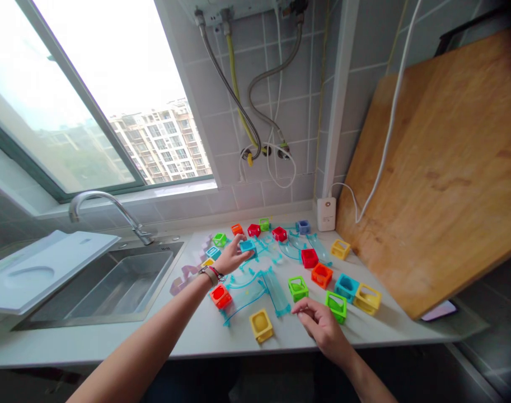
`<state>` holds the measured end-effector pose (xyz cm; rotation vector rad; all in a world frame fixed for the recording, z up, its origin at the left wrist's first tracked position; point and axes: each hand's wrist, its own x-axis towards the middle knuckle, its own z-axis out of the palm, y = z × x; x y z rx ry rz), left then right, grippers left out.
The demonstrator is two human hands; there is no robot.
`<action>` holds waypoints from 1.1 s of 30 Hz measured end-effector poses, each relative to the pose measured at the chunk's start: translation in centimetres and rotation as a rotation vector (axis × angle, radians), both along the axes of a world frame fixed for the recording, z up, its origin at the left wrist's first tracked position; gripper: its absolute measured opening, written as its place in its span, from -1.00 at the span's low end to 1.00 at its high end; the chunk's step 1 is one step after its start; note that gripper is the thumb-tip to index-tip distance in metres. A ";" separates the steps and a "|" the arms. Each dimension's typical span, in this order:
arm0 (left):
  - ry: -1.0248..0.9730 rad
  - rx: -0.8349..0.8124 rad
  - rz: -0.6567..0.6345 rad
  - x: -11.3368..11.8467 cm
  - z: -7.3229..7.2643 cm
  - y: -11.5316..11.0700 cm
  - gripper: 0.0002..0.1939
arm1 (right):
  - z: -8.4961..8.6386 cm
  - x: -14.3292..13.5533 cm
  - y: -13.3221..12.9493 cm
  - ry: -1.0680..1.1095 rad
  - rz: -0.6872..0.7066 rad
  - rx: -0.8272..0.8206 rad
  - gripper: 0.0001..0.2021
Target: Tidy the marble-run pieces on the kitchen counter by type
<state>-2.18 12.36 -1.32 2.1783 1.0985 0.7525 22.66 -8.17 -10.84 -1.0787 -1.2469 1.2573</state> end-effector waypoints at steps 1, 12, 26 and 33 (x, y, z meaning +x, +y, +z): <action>-0.018 -0.016 0.011 0.2 -0.2 0.0 -0.65 | 0.0 0.0 0.0 -0.002 -0.001 0.001 -0.79; -0.196 -0.109 0.022 1.5 0.5 -2.6 -0.54 | 0.2 0.0 -0.2 -0.034 -0.024 0.002 -0.75; -0.569 -0.370 0.670 -6.5 -5.6 -26.4 -0.51 | -1.1 0.5 -0.3 -0.046 -0.018 -0.027 -0.71; -0.560 -0.349 0.577 -8.3 -4.9 -27.7 -0.55 | -0.7 0.1 0.0 -0.103 -0.042 -0.013 -0.69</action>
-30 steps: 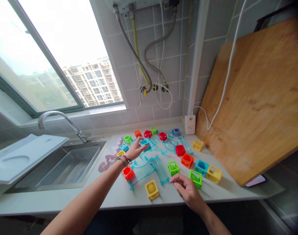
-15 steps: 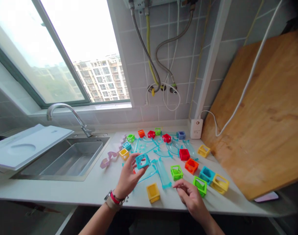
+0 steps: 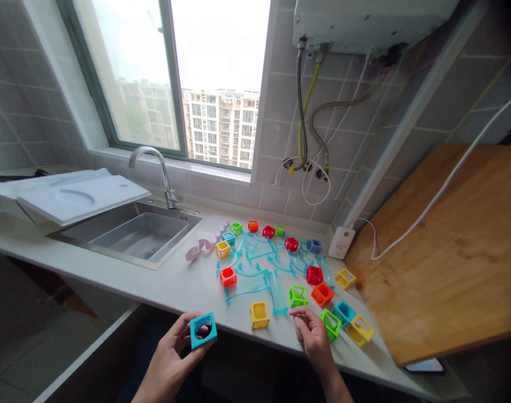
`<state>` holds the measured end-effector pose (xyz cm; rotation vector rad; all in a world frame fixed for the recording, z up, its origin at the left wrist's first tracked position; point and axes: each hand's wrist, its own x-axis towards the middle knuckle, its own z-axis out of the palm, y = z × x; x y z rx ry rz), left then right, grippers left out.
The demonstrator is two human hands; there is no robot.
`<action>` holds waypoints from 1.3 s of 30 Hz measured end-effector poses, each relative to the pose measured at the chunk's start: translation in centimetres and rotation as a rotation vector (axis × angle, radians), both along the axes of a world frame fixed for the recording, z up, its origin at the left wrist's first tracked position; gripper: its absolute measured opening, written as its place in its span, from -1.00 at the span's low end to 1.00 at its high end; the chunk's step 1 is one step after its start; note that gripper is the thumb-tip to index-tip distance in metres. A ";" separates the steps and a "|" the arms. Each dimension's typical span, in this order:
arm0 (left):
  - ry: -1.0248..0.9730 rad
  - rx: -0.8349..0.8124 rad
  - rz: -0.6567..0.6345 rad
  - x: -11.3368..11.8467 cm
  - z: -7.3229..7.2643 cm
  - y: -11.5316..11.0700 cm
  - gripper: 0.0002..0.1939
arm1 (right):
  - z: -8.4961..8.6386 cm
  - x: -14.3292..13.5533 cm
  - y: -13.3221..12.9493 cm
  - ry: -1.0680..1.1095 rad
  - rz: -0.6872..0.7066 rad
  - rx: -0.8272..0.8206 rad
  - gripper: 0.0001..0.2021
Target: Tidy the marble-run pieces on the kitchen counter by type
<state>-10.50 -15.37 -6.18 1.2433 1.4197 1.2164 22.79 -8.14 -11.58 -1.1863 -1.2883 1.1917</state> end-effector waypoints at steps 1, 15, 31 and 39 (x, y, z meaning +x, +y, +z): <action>0.000 0.012 -0.011 0.1 0.3 0.0 -0.55 | 0.2 -0.1 0.0 -0.003 -0.001 0.003 -0.69; -0.061 0.087 -0.045 0.5 1.7 -2.0 -0.54 | 2.0 -1.3 -0.6 -0.088 -0.014 0.027 -0.69; -0.017 -0.058 -0.222 2.8 1.6 -2.8 -0.58 | 6.6 14.0 -1.0 -0.854 -0.463 0.260 -0.67; -0.007 -0.048 -0.335 3.8 2.3 -3.0 -0.64 | 3.7 14.7 -0.3 -0.935 -0.374 0.257 -0.61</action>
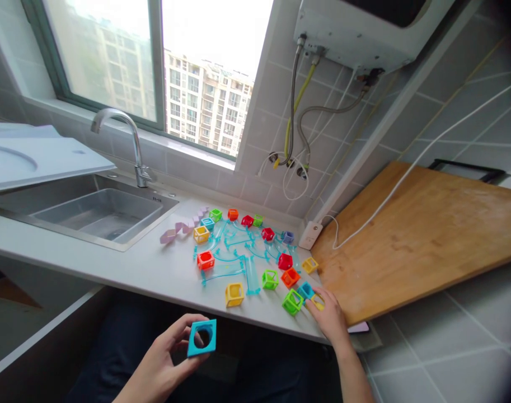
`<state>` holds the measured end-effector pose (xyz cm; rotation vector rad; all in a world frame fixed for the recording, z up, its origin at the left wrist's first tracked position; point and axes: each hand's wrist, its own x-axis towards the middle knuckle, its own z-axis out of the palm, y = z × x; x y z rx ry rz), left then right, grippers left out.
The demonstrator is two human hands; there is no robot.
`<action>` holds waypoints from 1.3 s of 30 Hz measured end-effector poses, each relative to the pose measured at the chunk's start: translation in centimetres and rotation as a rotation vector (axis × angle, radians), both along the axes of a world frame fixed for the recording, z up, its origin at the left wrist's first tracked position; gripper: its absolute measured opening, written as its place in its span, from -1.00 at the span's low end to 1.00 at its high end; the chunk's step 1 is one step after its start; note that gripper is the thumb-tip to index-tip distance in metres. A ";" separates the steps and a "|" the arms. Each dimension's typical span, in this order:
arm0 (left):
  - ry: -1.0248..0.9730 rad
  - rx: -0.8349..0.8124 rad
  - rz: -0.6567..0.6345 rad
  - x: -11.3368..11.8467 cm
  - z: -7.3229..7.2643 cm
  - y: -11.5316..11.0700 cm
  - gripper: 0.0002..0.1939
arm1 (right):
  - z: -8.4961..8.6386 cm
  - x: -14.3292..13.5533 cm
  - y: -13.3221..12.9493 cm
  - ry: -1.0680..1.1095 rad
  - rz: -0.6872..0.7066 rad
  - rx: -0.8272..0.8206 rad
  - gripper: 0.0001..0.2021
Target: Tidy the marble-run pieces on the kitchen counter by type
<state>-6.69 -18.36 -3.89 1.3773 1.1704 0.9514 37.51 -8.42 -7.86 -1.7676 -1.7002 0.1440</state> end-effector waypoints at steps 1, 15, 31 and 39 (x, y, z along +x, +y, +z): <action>-0.003 -0.002 -0.012 0.0 0.2 -0.1 -0.64 | -0.2 0.0 0.0 0.003 -0.002 0.000 -0.60; 0.005 0.010 -0.050 0.9 2.8 -1.7 -0.60 | 4.5 -2.7 -3.2 0.114 -0.117 0.392 -0.53; 0.051 0.069 -0.172 2.7 3.5 -2.6 -0.37 | 10.5 -16.8 -12.8 0.365 0.758 0.033 -0.48; 0.058 0.078 -0.203 2.6 3.1 -2.2 -0.41 | 10.4 -17.2 -12.1 0.345 0.754 0.009 -0.50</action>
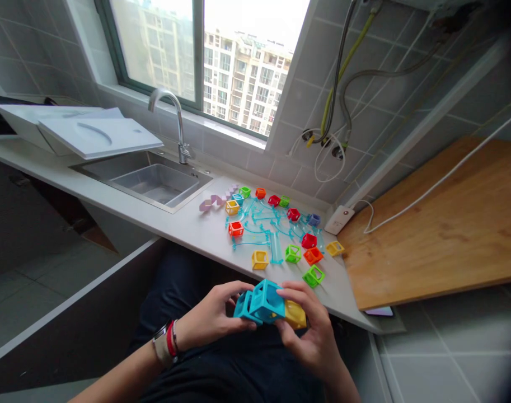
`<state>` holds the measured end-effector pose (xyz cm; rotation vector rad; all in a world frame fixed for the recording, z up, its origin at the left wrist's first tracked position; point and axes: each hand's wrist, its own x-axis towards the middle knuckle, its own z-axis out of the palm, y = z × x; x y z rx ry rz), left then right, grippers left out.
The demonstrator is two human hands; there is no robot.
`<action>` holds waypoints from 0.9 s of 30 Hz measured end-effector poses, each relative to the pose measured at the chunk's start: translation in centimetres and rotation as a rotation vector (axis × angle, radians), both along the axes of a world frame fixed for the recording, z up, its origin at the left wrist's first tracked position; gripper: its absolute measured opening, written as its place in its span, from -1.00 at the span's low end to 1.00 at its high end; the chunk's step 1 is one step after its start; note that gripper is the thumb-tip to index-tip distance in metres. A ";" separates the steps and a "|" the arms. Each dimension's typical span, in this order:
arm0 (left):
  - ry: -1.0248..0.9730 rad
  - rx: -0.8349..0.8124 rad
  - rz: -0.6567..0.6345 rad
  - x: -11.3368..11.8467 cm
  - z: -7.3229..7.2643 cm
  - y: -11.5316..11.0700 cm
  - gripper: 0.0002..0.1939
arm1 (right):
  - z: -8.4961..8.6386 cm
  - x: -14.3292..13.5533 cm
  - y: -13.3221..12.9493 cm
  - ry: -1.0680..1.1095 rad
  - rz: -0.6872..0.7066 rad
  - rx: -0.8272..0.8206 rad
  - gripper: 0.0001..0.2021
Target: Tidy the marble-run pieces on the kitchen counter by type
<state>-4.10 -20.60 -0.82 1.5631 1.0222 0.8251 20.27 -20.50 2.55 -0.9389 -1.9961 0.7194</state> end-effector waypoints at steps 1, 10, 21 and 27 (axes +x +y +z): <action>-0.004 -0.001 -0.003 0.0 0.0 0.1 -0.42 | -0.2 -0.1 0.1 -0.010 0.006 -0.009 -0.51; -0.012 -0.043 -0.016 0.0 -0.2 0.5 -0.45 | -2.4 -0.5 1.3 0.028 0.039 -0.088 -0.51; -0.041 -0.140 -0.018 0.1 -1.4 1.0 -0.48 | -3.6 -1.0 1.9 0.099 0.040 -0.185 -0.56; -0.150 -0.215 -0.046 0.3 -1.9 1.0 -0.52 | -4.0 -1.4 1.8 0.139 0.036 -0.239 -0.60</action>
